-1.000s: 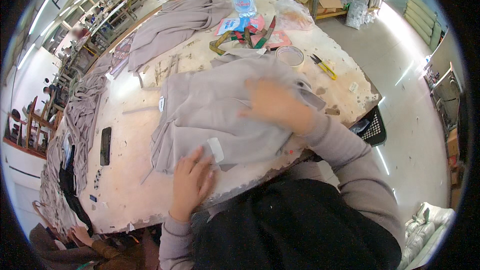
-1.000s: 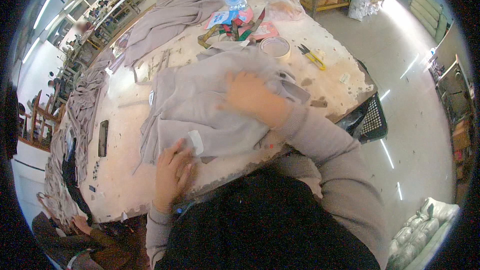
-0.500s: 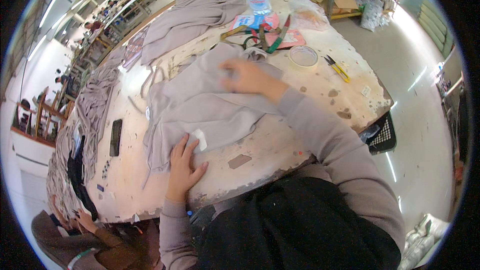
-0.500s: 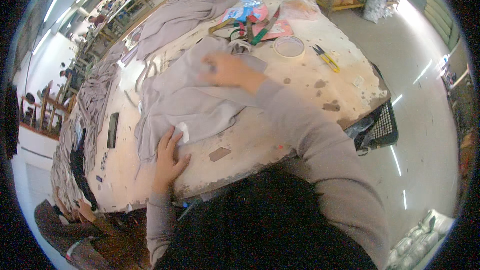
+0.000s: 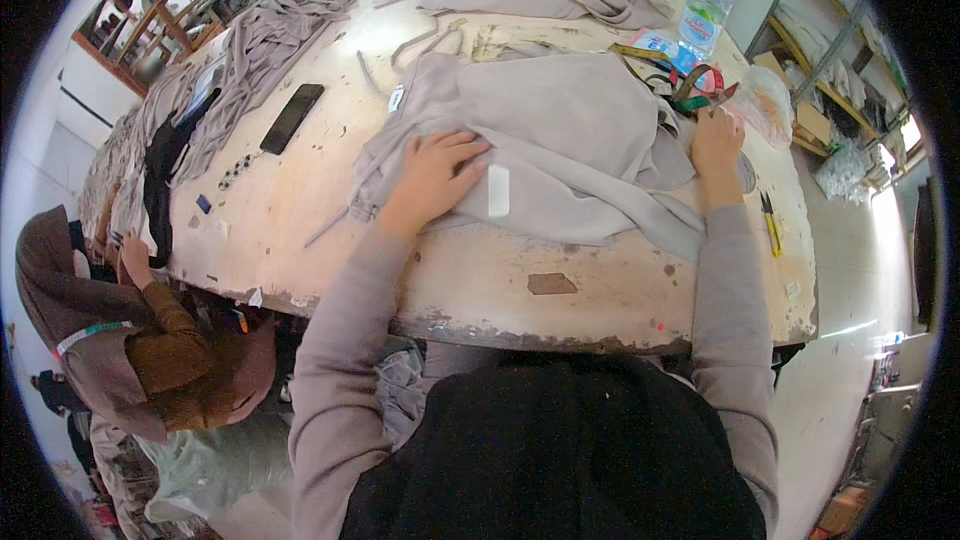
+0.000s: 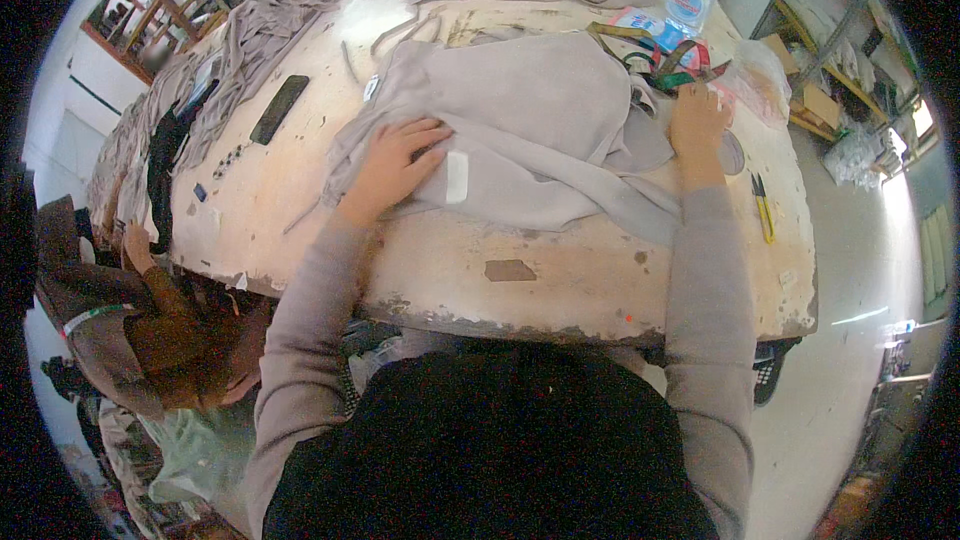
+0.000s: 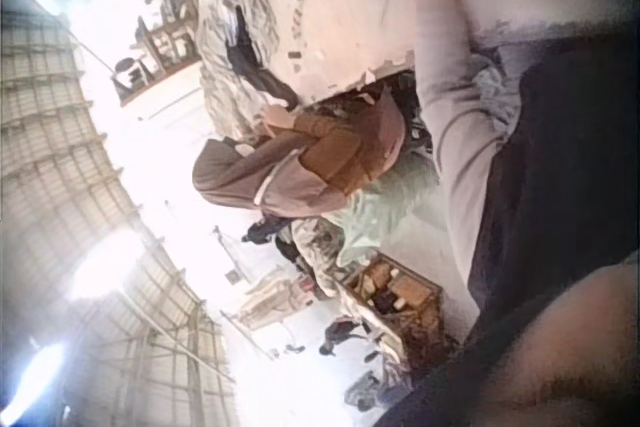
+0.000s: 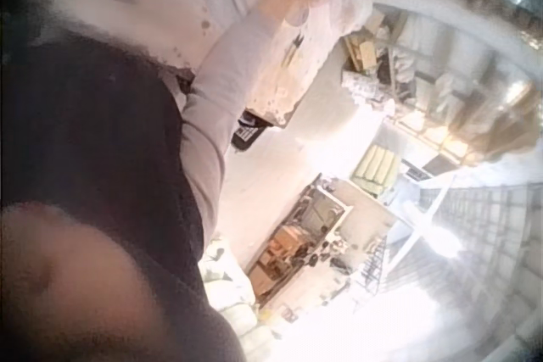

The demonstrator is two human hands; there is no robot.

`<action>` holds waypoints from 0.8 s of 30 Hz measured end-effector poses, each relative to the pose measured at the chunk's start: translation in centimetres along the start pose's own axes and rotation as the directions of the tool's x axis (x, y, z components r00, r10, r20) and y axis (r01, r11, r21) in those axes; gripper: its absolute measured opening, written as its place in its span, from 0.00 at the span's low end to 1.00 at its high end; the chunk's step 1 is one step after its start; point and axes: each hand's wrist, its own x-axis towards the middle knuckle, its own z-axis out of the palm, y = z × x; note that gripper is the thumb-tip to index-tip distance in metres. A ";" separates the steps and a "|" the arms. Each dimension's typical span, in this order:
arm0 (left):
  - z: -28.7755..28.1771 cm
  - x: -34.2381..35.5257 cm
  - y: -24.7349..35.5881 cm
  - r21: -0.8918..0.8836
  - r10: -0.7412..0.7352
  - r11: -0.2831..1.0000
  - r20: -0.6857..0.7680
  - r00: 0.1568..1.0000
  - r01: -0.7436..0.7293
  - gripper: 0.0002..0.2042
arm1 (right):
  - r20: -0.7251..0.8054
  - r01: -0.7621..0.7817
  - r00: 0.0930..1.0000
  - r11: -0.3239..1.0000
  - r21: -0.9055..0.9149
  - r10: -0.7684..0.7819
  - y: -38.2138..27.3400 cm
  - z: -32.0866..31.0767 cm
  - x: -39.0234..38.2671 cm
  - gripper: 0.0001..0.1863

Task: The person repairs a light gray garment on a work table. They use a utility knife to cut threads, apply adhesive tape to secure seams, and mark areas with a black marker. The garment is repeatedly folded and unfolded to access different sections.

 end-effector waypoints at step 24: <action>2.5 -1.3 7.3 -0.048 0.302 0.948 -0.188 0.935 -0.316 0.07 | 0.380 -0.200 0.919 -0.702 0.683 0.108 -2.5 -14.6 -1.9 0.26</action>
